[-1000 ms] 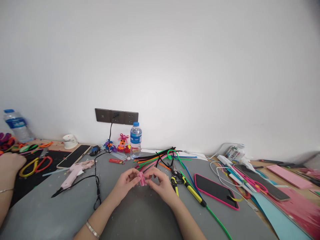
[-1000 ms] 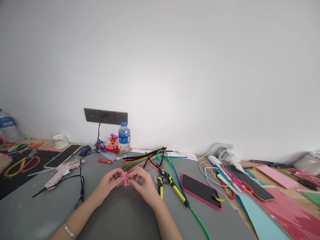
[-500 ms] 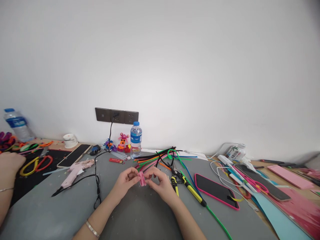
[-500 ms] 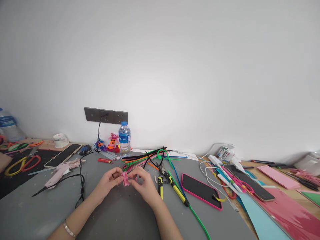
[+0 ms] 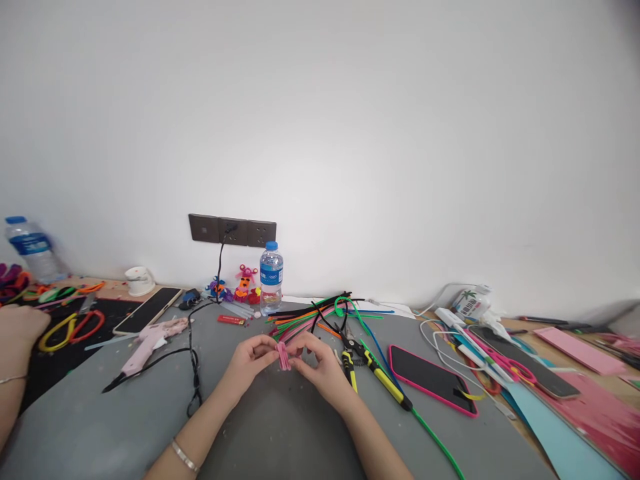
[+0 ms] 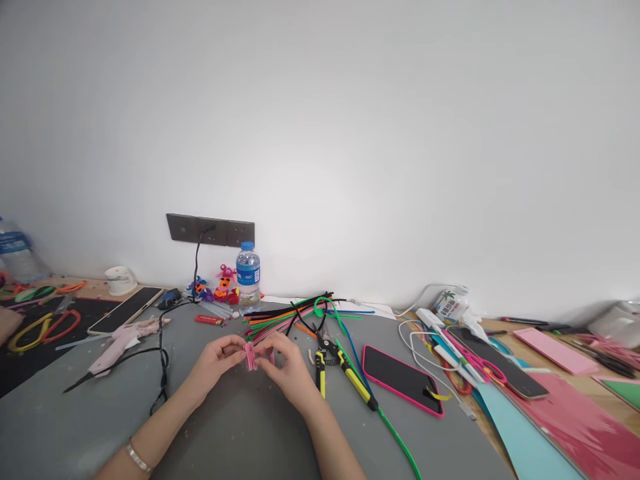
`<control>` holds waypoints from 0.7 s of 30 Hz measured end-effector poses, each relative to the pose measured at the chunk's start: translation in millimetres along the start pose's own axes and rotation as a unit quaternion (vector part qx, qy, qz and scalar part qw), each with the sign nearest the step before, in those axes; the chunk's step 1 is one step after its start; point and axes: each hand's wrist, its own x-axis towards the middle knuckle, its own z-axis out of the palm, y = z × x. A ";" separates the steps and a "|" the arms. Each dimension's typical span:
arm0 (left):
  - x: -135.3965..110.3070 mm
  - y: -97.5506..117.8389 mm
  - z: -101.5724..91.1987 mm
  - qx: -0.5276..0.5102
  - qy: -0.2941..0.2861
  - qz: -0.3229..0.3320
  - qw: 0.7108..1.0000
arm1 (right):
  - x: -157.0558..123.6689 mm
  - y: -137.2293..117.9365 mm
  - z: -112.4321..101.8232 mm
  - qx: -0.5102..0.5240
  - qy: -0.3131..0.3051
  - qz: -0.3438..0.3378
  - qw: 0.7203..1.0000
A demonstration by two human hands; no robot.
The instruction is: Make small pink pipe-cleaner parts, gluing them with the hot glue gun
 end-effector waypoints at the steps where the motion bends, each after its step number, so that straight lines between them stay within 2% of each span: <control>1: 0.0 -0.3 -0.2 0.002 0.002 -0.002 1.000 | 0.2 -0.3 0.2 -0.003 0.000 0.002 1.000; 21: 0.7 -2.5 -1.2 0.029 0.019 0.000 0.999 | 1.3 -3.9 -1.6 -0.017 -0.007 -0.001 1.000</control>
